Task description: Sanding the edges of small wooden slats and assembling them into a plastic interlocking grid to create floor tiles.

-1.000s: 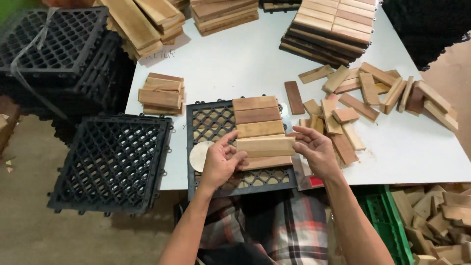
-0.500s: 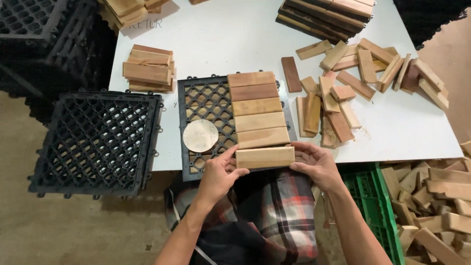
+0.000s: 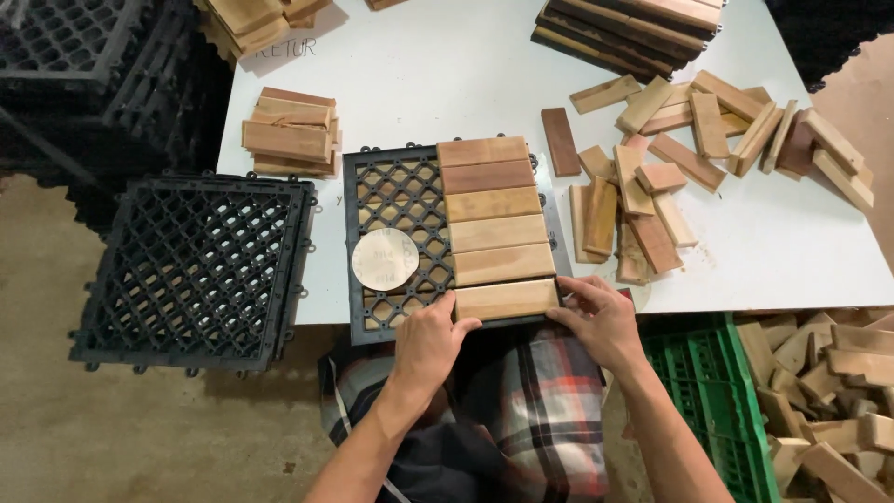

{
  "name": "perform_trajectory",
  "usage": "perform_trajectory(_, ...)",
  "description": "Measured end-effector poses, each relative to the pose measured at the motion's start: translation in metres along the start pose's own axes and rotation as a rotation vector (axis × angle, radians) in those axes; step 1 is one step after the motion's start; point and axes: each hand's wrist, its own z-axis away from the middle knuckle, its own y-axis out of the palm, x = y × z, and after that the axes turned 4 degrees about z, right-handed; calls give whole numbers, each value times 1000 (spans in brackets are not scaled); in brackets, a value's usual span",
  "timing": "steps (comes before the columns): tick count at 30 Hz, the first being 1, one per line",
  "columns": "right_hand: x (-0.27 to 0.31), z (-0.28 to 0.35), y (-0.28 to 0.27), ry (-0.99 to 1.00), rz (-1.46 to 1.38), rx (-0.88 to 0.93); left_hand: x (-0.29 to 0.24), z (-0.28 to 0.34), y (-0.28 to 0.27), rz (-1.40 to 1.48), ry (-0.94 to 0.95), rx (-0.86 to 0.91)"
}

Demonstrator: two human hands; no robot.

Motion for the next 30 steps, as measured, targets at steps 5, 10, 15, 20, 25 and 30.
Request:
perform_trajectory(5, 17, 0, -3, 3, -23, -42, -12, -1, -12, 77, -57, 47)
perform_trajectory(10, 14, 2, 1, -12, -4, -57, -23, 0, -16, 93, -117, 51)
perform_trajectory(15, 28, 6, 14, -70, 189, -118, -49, -10, -9, -424, 359, -137)
perform_trajectory(20, 4, -12, 11, -9, 284, -31, -25, -42, 27, -418, 393, 17)
perform_trajectory(25, -2, -14, 10, -7, 388, 13, -21, -44, 40, -461, 379, 30)
perform_trajectory(30, 19, -7, 17, -562, 813, 89, -25, -41, 32, -718, 424, -149)
